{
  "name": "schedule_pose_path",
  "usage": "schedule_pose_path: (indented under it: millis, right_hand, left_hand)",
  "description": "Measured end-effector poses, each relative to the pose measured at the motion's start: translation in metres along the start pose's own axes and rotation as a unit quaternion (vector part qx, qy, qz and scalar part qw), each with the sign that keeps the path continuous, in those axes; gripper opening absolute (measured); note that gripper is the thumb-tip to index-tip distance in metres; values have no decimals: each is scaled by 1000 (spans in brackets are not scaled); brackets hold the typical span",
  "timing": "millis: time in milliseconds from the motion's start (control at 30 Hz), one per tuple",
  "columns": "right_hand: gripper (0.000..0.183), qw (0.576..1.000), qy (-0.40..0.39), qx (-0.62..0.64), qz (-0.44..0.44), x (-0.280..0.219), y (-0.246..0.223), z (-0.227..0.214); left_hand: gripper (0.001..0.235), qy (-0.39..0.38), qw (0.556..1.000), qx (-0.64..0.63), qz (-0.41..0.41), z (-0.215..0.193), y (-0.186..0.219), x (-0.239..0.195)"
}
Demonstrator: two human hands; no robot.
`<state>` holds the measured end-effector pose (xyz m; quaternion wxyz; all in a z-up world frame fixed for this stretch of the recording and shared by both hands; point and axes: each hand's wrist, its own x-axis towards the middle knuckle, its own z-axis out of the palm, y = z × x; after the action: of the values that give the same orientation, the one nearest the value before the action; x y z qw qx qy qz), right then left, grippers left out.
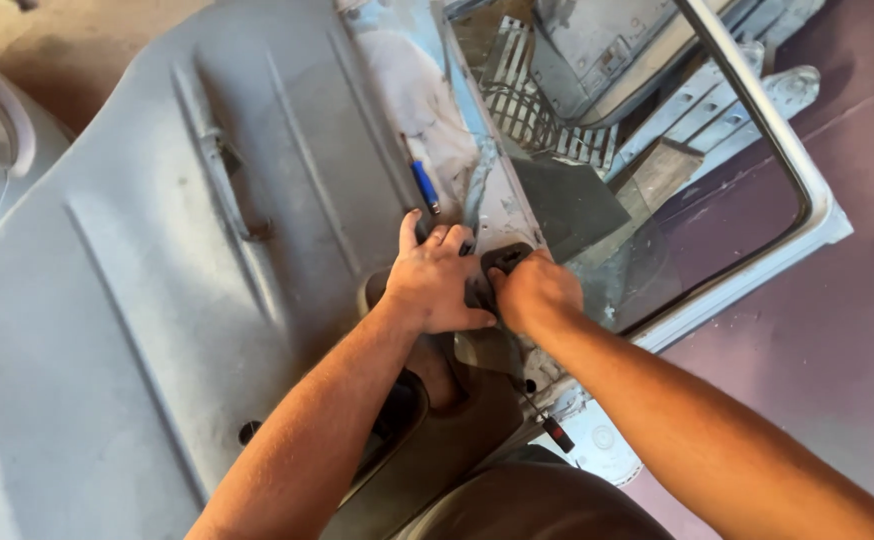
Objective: The person is installing a black plastic door handle onto a detached car door panel. They repeatedly attempt to align and press the handle into its mounting hole, adjusting its position multiple times. The person also briefly handles a separate black plastic trim piece.
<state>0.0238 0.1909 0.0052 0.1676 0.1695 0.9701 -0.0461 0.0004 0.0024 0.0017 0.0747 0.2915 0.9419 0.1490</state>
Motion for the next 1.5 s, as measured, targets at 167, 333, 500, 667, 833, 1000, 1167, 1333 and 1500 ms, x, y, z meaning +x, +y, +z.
schedule_pose_path:
  millis: [167,333,500,667,833,1000,1167,1333,1500]
  right_hand:
    - [69,998,-11,-28,-53,-8,2,-25]
    - [70,995,-12,-40,-86,-1,5,-28]
    - [71,988,-20,-131,-81,-1,-1,-33]
    - [73,975,-16,-201,-89,5,-5,-30]
    - [80,967,13,-246,-61,2,-5,-18]
    - [83,971,-1,-236,-41,-9,-15,-26]
    - [85,974,8,-227,-23,-6,-14,-23]
    - [68,996,-56,-57,-32,38,19,-37]
    - [62,991,-99,-47,-71,36,4,-55]
  left_hand:
    - [74,-2,1000,6,-1,3,1,6]
    - [73,-10,1000,16,-5,-3,-1,3]
    - [75,25,1000,-11,4,4,-4,3]
    - [75,62,998,-23,-7,14,-9,-2]
    - [80,23,1000,6,-10,11,-9,-2]
    - [86,-1,1000,7,-23,10,-6,-5]
    - [87,-23,999,5,-28,7,-7,-5]
    - [88,-40,999,7,-17,3,-10,-6]
    - [88,-47,999,5,-13,6,-9,-5]
